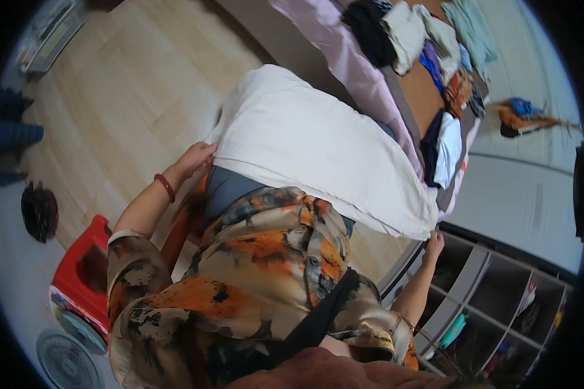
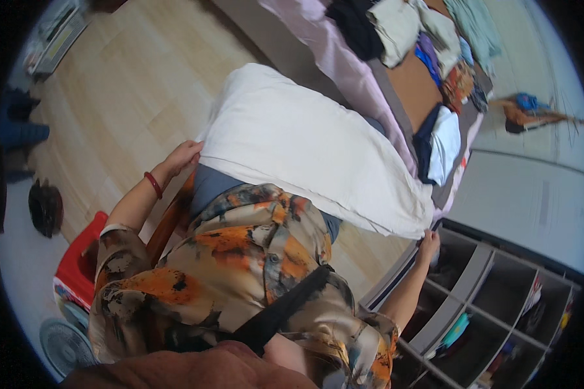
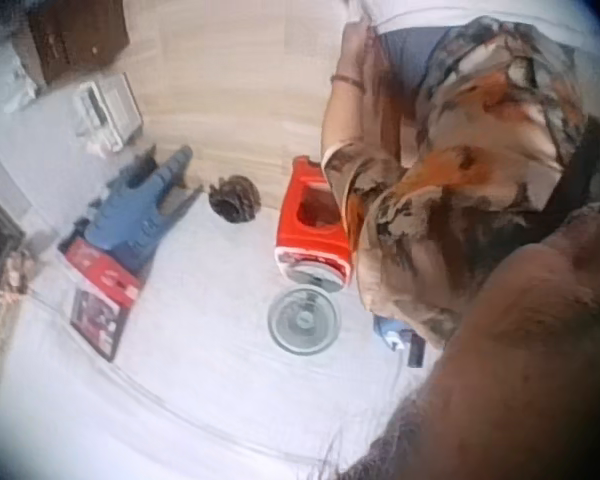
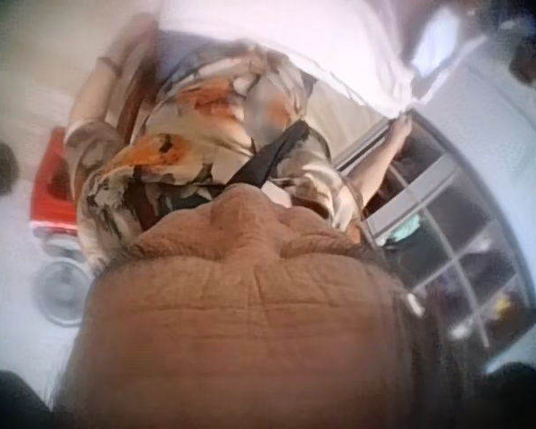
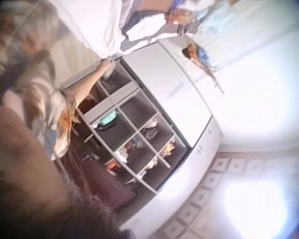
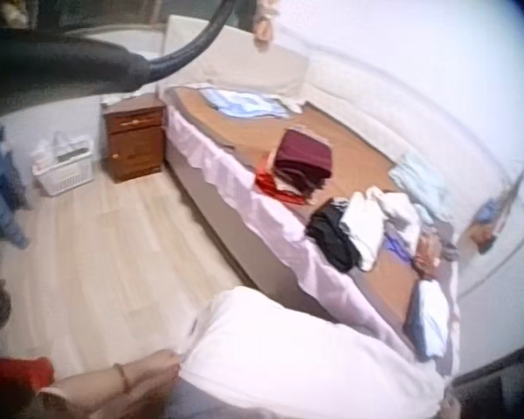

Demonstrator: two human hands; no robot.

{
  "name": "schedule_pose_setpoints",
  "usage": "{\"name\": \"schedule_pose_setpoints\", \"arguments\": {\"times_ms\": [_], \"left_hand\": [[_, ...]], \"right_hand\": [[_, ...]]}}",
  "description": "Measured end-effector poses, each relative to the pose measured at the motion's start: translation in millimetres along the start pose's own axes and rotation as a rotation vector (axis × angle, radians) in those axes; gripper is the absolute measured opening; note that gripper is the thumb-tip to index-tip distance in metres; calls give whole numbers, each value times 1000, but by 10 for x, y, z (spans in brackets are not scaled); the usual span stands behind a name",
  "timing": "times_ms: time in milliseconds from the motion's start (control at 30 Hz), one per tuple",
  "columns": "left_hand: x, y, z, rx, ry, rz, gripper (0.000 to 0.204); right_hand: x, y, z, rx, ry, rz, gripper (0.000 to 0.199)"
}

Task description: The person folds various white garments, including pants and shorts, by hand on their lap while sitting and places them into organized piles on a bed.

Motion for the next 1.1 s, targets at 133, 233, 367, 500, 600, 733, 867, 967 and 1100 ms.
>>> {"name": "schedule_pose_setpoints", "arguments": {"times_ms": [133,233,367,500,600,733,867,967,1100], "left_hand": [[160,-195,300,64,10,-409,37],[-143,-322,63,26,8,-574,35],[91,-217,153,25,88,-567,29],[781,96,669,2,66,-686,19],[622,175,643,-84,65,-630,19],[359,513,705,-282,9,-809,29],[-637,1357,588,-336,-339,-826,36],[-2008,1418,65,-363,-568,-825,40],[-3185,1775,-455,-332,-797,-685,37]], "right_hand": [[-152,-90,-73,-43,-41,50,19],[-381,-210,-101,-20,-99,66,19],[-596,-329,-172,-38,-137,73,19],[-515,-445,-188,-3,-149,73,18],[-552,-433,-261,-54,-152,96,18],[-600,-398,-222,-61,-152,151,17],[-334,-373,-34,-50,-135,274,15],[-136,-92,101,-52,-100,362,12],[421,235,256,-75,63,512,15]]}}
Point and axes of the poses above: each hand's wrist, its own z-axis towards the middle knuckle, its own y-axis out of the back of the hand, x = y × z, the point moved 5 cm from there along z, towards the middle knuckle, and after that the axes turned 4 degrees about x, right-handed, at the moved point
